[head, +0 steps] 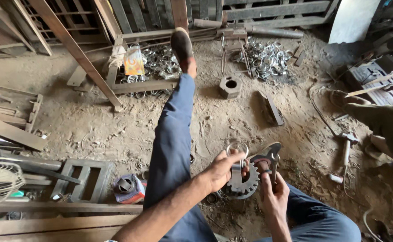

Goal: The person sits on the ground and assembles metal rings onto a gear-like component using a hammer and a metal rod. They repeatedly pick up rings, position them on the gear, and strike them into place.

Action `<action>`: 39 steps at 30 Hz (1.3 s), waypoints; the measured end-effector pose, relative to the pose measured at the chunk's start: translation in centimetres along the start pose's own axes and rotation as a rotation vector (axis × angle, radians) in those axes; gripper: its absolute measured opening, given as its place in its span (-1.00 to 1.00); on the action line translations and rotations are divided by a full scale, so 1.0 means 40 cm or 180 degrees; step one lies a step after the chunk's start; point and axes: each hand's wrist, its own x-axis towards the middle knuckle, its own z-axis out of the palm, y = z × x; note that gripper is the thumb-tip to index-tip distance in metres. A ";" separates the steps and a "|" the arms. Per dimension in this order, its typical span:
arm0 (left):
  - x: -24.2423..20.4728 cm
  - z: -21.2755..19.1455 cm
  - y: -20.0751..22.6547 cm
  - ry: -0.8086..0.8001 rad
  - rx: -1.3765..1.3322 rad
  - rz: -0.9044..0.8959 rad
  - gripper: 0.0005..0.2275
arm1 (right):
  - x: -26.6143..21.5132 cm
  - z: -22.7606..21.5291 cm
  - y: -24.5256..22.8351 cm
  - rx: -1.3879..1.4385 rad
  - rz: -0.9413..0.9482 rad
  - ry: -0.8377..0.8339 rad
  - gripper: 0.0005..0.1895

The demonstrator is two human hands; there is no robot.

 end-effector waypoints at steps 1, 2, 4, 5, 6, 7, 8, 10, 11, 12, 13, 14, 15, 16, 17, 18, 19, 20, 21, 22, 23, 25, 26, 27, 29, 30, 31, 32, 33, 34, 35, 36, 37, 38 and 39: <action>0.017 -0.001 -0.013 0.0060 0.0556 0.0083 -0.70 | -0.009 0.002 -0.008 -0.0081 -0.0080 0.0009 -0.80; 0.026 -0.005 -0.029 0.0116 0.1111 0.0164 -0.66 | -0.017 0.004 -0.016 -0.0162 -0.0159 0.0016 -0.81; 0.033 -0.011 -0.068 0.0026 0.0474 -0.0288 -0.66 | -0.020 0.010 -0.028 -0.0428 -0.0375 -0.0016 -0.83; 0.035 -0.019 -0.086 -0.0025 0.0151 -0.0534 -0.65 | -0.027 0.010 -0.029 -0.0630 -0.0489 -0.0044 -0.84; 0.037 -0.027 -0.101 -0.0175 -0.0204 -0.0569 -0.64 | -0.025 0.010 -0.029 -0.0833 -0.0602 -0.0074 -0.85; 0.032 -0.026 -0.128 -0.0338 -0.0572 -0.0635 -0.62 | -0.028 0.002 -0.025 -0.0985 -0.0697 -0.0153 -0.86; 0.034 -0.027 -0.148 -0.0491 -0.0944 -0.0700 -0.61 | -0.033 -0.003 -0.016 -0.1137 -0.0789 -0.0237 -0.87; 0.036 -0.018 -0.175 -0.0489 -0.0867 -0.0801 -0.56 | -0.044 -0.021 -0.002 -0.1378 -0.0715 -0.0197 -0.89; 0.040 -0.018 -0.170 -0.0477 -0.0813 -0.0819 -0.53 | -0.034 -0.018 0.003 -0.1431 -0.0574 -0.0104 -0.89; 0.042 -0.015 -0.163 -0.0527 -0.0614 -0.0750 -0.50 | -0.029 -0.019 0.005 -0.1484 -0.0432 -0.0010 -0.90; 0.046 -0.015 -0.148 -0.0584 -0.0396 -0.0664 -0.47 | -0.022 -0.019 0.007 -0.1363 -0.0482 0.0001 -0.90; 0.050 -0.011 -0.134 -0.0643 -0.0179 -0.0575 -0.44 | -0.013 -0.022 0.006 -0.1244 -0.0534 0.0012 -0.89; 0.052 -0.010 -0.118 -0.0636 -0.0235 -0.0521 -0.42 | -0.010 -0.019 0.009 -0.1099 -0.0576 0.0037 -0.89; 0.055 -0.011 -0.105 -0.0628 -0.0292 -0.0468 -0.41 | -0.002 -0.017 0.012 -0.1047 -0.0654 0.0005 -0.88; 0.056 -0.010 -0.100 -0.0621 -0.0364 -0.0420 -0.39 | 0.004 -0.021 0.014 -0.1011 -0.0726 -0.0026 -0.83; 0.058 -0.014 -0.095 -0.0555 -0.0492 -0.0427 -0.41 | 0.005 -0.023 0.016 -0.0976 -0.0799 -0.0057 -0.76; 0.063 -0.016 -0.092 -0.0484 -0.0635 -0.0431 -0.44 | 0.006 -0.025 0.015 -0.1103 -0.0749 0.0011 -0.74; 0.068 -0.021 -0.087 -0.0410 -0.0776 -0.0436 -0.46 | 0.010 -0.022 0.013 -0.1230 -0.0698 0.0078 -0.73; 0.073 -0.027 -0.083 -0.0384 -0.0935 -0.0468 -0.51 | 0.017 -0.021 0.008 -0.1365 -0.0653 0.0116 -0.71; 0.077 -0.035 -0.079 -0.0356 -0.1093 -0.0500 -0.56 | 0.021 -0.021 -0.001 -0.1524 -0.0729 0.0113 -0.75; 0.078 -0.044 -0.073 -0.0316 -0.1247 -0.0516 -0.60 | 0.028 -0.020 -0.010 -0.1674 -0.0812 0.0092 -0.77; 0.081 -0.057 -0.064 -0.0262 -0.1255 -0.0634 -0.66 | 0.039 -0.017 -0.030 -0.1814 -0.0697 0.0126 -0.78; 0.085 -0.064 -0.058 -0.0233 -0.1253 -0.0693 -0.69 | 0.046 -0.018 -0.038 -0.1802 -0.0499 0.0182 -0.77; 0.088 -0.068 -0.059 -0.0305 -0.1177 -0.0640 -0.68 | 0.046 -0.024 -0.043 -0.1802 -0.0284 0.0250 -0.76; 0.103 -0.073 -0.069 -0.0434 -0.1052 -0.0533 -0.66 | 0.046 -0.031 -0.039 -0.1722 -0.0419 0.0363 -0.80; 0.116 -0.073 -0.079 -0.0485 -0.0891 -0.0462 -0.66 | 0.042 -0.038 -0.037 -0.1693 -0.0483 0.0409 -0.82; 0.125 -0.080 -0.084 -0.0490 -0.0722 -0.0377 -0.65 | 0.039 -0.042 -0.036 -0.1956 -0.0741 0.0375 -0.82; 0.129 -0.086 -0.090 -0.0494 -0.0552 -0.0296 -0.64 | 0.042 -0.047 -0.039 -0.2213 -0.1004 0.0335 -0.81; 0.126 -0.092 -0.095 -0.0464 -0.0581 -0.0314 -0.64 | 0.037 -0.044 -0.039 -0.2453 -0.1259 0.0305 -0.81; 0.120 -0.095 -0.102 -0.0434 -0.0609 -0.0332 -0.64 | 0.031 -0.040 -0.041 -0.2376 -0.1243 0.0183 -0.81; 0.127 -0.096 -0.103 -0.0455 -0.0611 -0.0333 -0.65 | 0.042 -0.035 -0.047 -0.2290 -0.1263 0.0109 -0.82; 0.125 -0.097 -0.105 -0.0445 -0.0462 -0.0305 -0.65 | 0.048 -0.030 -0.054 -0.2203 -0.1284 0.0036 -0.82; 0.125 -0.096 -0.109 -0.0444 -0.0321 -0.0255 -0.66 | 0.053 -0.026 -0.061 -0.2281 -0.1399 -0.0003 -0.82; 0.124 -0.095 -0.112 -0.0443 -0.0180 -0.0205 -0.66 | 0.055 -0.020 -0.067 -0.2359 -0.1513 -0.0041 -0.82; 0.121 -0.095 -0.117 -0.0431 -0.0123 -0.0260 -0.67 | 0.052 -0.016 -0.072 -0.2440 -0.1624 -0.0083 -0.81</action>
